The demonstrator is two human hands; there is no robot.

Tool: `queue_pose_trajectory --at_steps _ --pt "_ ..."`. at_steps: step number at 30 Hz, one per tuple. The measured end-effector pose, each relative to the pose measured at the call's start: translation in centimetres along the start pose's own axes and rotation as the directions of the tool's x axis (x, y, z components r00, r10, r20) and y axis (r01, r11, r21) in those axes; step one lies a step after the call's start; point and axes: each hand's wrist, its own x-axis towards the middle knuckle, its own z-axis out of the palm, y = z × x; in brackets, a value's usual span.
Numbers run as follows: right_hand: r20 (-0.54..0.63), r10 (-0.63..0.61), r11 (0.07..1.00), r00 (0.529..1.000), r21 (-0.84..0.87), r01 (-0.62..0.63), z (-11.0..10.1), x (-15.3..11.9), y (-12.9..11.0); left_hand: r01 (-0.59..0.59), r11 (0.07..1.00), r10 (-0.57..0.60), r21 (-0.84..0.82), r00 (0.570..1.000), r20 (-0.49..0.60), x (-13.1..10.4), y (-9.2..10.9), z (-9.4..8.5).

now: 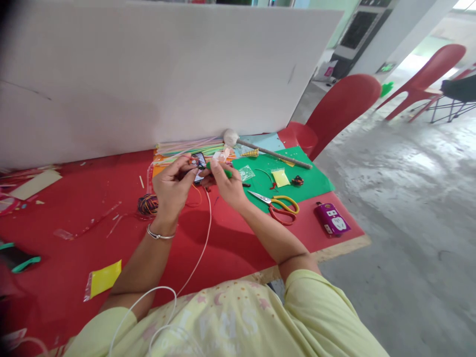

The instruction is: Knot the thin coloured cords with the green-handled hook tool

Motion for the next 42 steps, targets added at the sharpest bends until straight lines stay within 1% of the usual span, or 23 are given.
queue_pose_trajectory --at_steps 1,2,3,4,5,6,7,9,10,12,14,17,21,29,34,39,42 --pt "-0.016 -0.082 0.994 0.997 -0.080 0.080 0.2 -0.4 0.2 0.002 1.000 -0.002 -0.017 1.000 -0.007 0.0 0.1 0.0" --pt "-0.014 -0.151 0.978 0.988 -0.149 0.148 0.4 -0.7 0.5 0.032 0.998 -0.032 -0.062 0.999 0.003 0.1 0.2 0.0" --pt "-0.004 -0.200 0.962 0.980 -0.192 0.195 0.6 -0.8 0.7 0.088 0.988 -0.085 -0.125 0.996 0.032 0.2 0.4 -0.1" --pt "0.007 -0.222 0.955 0.975 -0.200 0.219 0.8 -0.9 1.0 0.163 0.967 -0.150 -0.195 0.985 0.080 0.4 0.7 -0.3" --pt "0.021 -0.214 0.962 0.977 -0.172 0.214 0.9 -0.7 1.2 0.258 0.935 -0.225 -0.244 0.962 0.156 0.7 1.0 -0.6" --pt "0.035 -0.179 0.977 0.983 -0.113 0.182 0.9 -0.3 1.4 0.345 0.900 -0.291 -0.265 0.931 0.221 1.1 1.3 -0.9" --pt "0.055 -0.127 0.991 0.990 -0.037 0.130 0.8 0.2 1.6 0.405 0.873 -0.337 -0.273 0.904 0.264 1.4 1.7 -1.3" --pt "0.128 0.004 0.994 0.992 0.106 -0.018 0.4 1.4 1.6 0.450 0.860 -0.367 -0.241 0.873 0.320 1.9 2.2 -2.1" --pt "0.179 0.055 0.985 0.982 0.150 -0.083 0.0 2.0 1.5 0.443 0.871 -0.362 -0.211 0.870 0.334 2.1 2.5 -2.5" --pt "0.281 0.121 0.973 0.952 0.154 -0.169 -0.9 2.9 1.1 0.395 0.907 -0.329 -0.147 0.881 0.339 2.3 2.8 -3.1" --pt "0.355 0.157 0.970 0.922 0.119 -0.211 -1.7 3.4 0.7 0.343 0.935 -0.297 -0.088 0.896 0.329 2.2 2.8 -3.6" --pt "0.404 0.173 0.968 0.898 0.097 -0.230 -2.3 3.4 0.3 0.295 0.955 -0.272 -0.025 0.906 0.323 2.2 2.7 -4.0" --pt "0.418 0.172 0.968 0.892 0.096 -0.232 -2.4 3.2 0.2 0.264 0.965 -0.253 0.011 0.910 0.329 2.2 2.6 -4.2" --pt "0.426 0.144 0.968 0.893 0.126 -0.216 -2.7 3.3 0.0 0.206 0.977 -0.215 0.060 0.921 0.325 2.0 3.3 -4.0" --pt "0.434 0.152 0.973 0.888 0.092 -0.212 -3.1 3.2 0.0 0.173 0.981 -0.192 0.084 0.922 0.336 2.1 3.4 -4.2" --pt "0.443 0.120 0.984 0.889 0.067 -0.167 -3.5 3.2 0.0 0.142 0.983 -0.174 0.118 0.926 0.335 2.1 3.3 -4.3" --pt "0.434 0.123 0.988 0.893 0.032 -0.151 -3.8 3.2 -0.1 0.108 0.981 -0.158 0.164 0.930 0.333 2.1 3.4 -4.4"
